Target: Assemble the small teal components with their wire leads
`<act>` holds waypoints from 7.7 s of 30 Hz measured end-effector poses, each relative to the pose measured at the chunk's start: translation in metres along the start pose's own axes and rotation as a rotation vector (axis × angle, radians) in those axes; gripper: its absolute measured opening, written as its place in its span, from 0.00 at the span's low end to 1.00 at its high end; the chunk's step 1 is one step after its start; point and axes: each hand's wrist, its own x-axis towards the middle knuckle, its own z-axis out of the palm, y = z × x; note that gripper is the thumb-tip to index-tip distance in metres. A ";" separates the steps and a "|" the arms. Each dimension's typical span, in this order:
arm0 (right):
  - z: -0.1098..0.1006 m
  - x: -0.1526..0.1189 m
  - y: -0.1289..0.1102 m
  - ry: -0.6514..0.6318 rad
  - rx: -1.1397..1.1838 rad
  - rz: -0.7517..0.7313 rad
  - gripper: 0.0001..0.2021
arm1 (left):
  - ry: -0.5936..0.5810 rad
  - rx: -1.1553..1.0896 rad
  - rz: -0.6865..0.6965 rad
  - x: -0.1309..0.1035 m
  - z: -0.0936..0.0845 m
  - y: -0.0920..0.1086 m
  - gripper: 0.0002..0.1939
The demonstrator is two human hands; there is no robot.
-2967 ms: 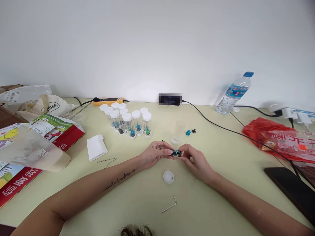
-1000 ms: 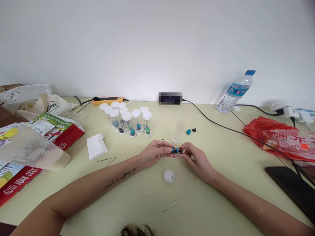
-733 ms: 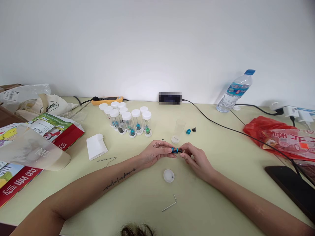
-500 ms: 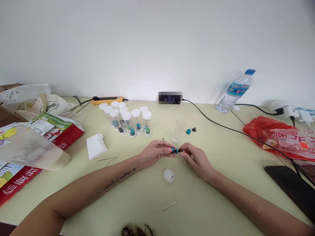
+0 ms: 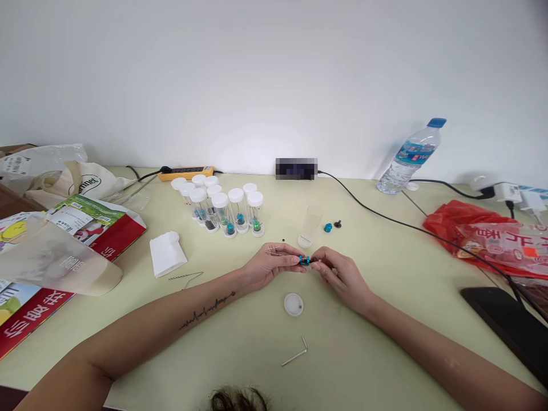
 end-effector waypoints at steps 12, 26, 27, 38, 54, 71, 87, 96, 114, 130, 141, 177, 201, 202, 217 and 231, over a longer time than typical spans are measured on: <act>0.001 0.000 0.002 0.023 -0.040 -0.021 0.13 | -0.014 -0.007 0.005 0.000 0.000 0.000 0.15; 0.004 -0.003 0.005 0.031 -0.002 -0.061 0.08 | -0.007 -0.013 0.016 0.000 -0.001 0.000 0.14; 0.004 -0.003 0.005 0.032 -0.009 -0.064 0.08 | -0.011 -0.010 0.014 0.000 -0.001 0.000 0.14; 0.003 -0.002 0.006 0.003 -0.012 -0.060 0.08 | -0.029 -0.008 0.007 0.001 -0.003 -0.001 0.14; 0.000 -0.001 0.002 -0.058 -0.063 -0.081 0.18 | -0.031 0.029 -0.003 0.000 -0.001 -0.001 0.14; 0.001 -0.002 0.005 -0.023 -0.062 -0.083 0.14 | -0.022 0.016 -0.003 0.000 -0.001 0.000 0.16; 0.001 -0.001 0.004 -0.035 -0.095 -0.104 0.16 | -0.024 0.031 -0.010 0.000 -0.001 -0.001 0.16; 0.005 -0.003 0.007 0.053 -0.046 -0.113 0.08 | -0.012 0.015 0.006 0.001 -0.002 -0.001 0.15; 0.005 -0.004 0.006 0.024 -0.068 -0.090 0.07 | 0.002 0.012 -0.008 0.001 -0.001 -0.001 0.14; 0.004 -0.005 0.008 0.046 -0.092 -0.145 0.08 | -0.014 0.041 -0.011 0.000 -0.002 -0.001 0.15; 0.000 -0.001 0.003 -0.012 -0.087 -0.078 0.13 | -0.018 0.020 -0.007 0.002 -0.002 -0.002 0.14; 0.002 -0.002 -0.001 0.038 -0.036 -0.064 0.10 | 0.017 0.006 0.025 -0.001 0.002 0.000 0.13; 0.001 -0.002 0.000 -0.003 -0.043 -0.038 0.12 | -0.008 0.011 0.027 0.000 0.000 -0.001 0.14; 0.002 -0.002 0.000 0.001 -0.037 -0.034 0.11 | -0.005 0.011 0.029 0.000 0.001 -0.001 0.14; 0.001 -0.001 0.002 -0.020 -0.052 -0.057 0.14 | -0.015 0.013 0.020 0.000 0.001 -0.001 0.14; 0.002 -0.002 0.001 0.016 -0.025 -0.031 0.10 | -0.004 0.018 0.018 0.000 0.001 0.000 0.14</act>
